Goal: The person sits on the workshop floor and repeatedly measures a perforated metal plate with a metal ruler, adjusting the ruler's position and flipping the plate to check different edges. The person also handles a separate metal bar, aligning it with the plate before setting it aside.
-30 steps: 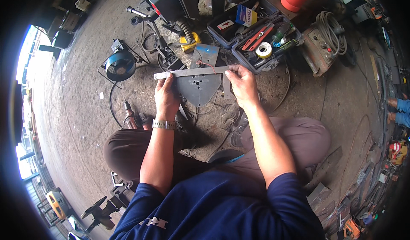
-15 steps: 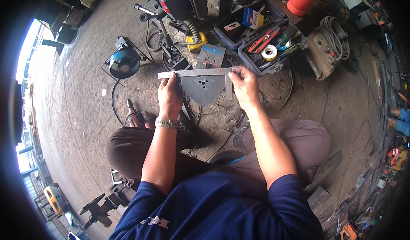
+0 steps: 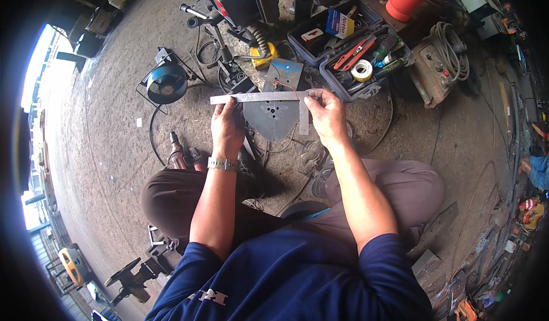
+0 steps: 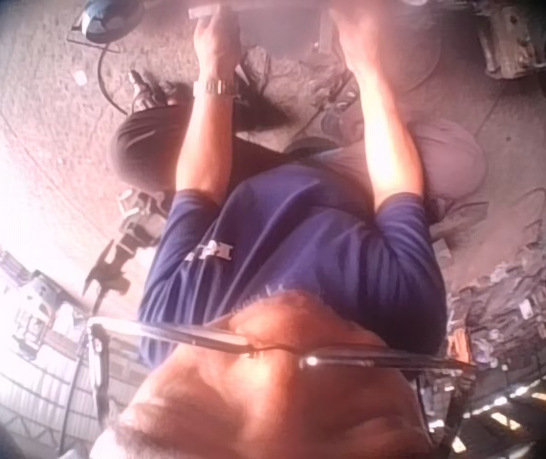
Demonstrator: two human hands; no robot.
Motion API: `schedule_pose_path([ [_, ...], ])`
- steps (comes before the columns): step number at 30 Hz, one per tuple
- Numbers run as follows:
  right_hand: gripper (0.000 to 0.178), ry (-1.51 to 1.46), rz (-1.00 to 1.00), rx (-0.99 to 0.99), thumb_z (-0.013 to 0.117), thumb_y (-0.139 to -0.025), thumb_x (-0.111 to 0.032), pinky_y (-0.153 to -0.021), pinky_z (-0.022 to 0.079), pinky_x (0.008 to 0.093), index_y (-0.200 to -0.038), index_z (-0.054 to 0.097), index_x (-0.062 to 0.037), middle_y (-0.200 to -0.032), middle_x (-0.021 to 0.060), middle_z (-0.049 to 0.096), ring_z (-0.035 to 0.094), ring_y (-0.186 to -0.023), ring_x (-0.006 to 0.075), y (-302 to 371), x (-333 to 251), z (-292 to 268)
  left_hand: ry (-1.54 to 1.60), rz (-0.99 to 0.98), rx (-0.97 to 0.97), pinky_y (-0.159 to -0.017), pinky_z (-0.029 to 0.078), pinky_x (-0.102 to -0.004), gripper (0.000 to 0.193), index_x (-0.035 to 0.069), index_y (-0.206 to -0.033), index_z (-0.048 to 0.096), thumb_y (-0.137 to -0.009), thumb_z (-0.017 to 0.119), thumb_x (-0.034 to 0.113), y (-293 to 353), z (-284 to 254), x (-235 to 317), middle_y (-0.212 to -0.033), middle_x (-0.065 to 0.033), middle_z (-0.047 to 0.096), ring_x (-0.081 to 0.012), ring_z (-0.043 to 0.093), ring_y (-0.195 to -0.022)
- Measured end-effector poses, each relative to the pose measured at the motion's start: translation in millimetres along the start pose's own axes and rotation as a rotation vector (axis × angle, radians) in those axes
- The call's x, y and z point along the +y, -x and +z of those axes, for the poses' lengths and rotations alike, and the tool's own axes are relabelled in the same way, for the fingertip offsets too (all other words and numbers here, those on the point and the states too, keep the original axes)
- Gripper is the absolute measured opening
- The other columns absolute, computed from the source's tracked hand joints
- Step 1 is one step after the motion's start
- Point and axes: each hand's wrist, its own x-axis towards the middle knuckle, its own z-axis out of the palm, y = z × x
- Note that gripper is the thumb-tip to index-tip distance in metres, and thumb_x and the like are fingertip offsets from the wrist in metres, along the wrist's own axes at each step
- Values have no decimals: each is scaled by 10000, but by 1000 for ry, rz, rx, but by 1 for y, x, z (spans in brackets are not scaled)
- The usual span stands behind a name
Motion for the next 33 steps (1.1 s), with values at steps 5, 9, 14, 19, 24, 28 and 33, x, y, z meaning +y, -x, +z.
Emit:
schedule_pose_path([
  [5, 120, 30, -7, 2, 665, -914, -40, -586, 446, 201, -1018, 670, 21, -780, -21, 624, 534, -658, 28, 1, -2, 2, 17, 11, -2, -751, 527, -279, 148, 58, -1114, 592, -976, 622, 101, 0, -1, 0, -990, -50, 678, -151, 645, -829],
  [9, 131, -14, -17, -3, 667, -915, -40, -637, 465, 201, -1027, 666, 27, -829, -10, 633, 547, -700, 39, 1, -3, 4, 13, 9, 12, -726, 512, -268, 125, 74, -1087, 593, -972, 630, 109, -3, -4, -2, -962, -28, 668, -138, 629, -805],
  [14, 152, -18, -12, 19, 673, -909, -27, -640, 471, 203, -1050, 660, 29, -847, -5, 633, 553, -715, 42, 2, -3, 5, -3, 9, 19, -725, 495, -273, 105, 94, -1067, 594, -970, 631, 106, -3, -5, -2, -949, -9, 659, -122, 606, -799],
  [19, 179, 10, 63, -13, 686, -895, -16, -600, 458, 201, -1069, 662, 17, -820, -19, 612, 540, -690, 38, 5, -10, 6, 21, 23, 24, -763, 496, -301, 79, 105, -1047, 595, -973, 623, 110, -3, -6, -1, -945, -6, 653, -123, 597, -824],
  [24, 208, 65, 26, -4, 702, -880, -24, -604, 467, 209, -1084, 667, -6, -807, -17, 620, 550, -685, 43, 6, -5, 6, 23, 12, 14, -771, 498, -301, 75, 106, -1050, 599, -980, 618, 124, -3, -5, -1, -957, -12, 662, -136, 608, -826],
  [28, 219, 119, -48, -4, 708, -873, -34, -620, 483, 222, -1089, 669, -23, -798, -15, 630, 566, -693, 50, 5, 1, 6, 23, 16, 3, -772, 499, -300, 77, 105, -1057, 602, -986, 613, 132, -4, -6, 0, -972, -20, 672, -146, 620, -828],
  [33, 210, 120, -85, -13, 705, -879, -47, -629, 490, 230, -1085, 670, -26, -803, -11, 644, 580, -700, 52, 6, 0, 6, 36, 0, 26, -787, 496, -306, 75, 108, -1061, 601, -990, 605, 133, -1, -3, 1, -965, -18, 671, -154, 621, -837],
])
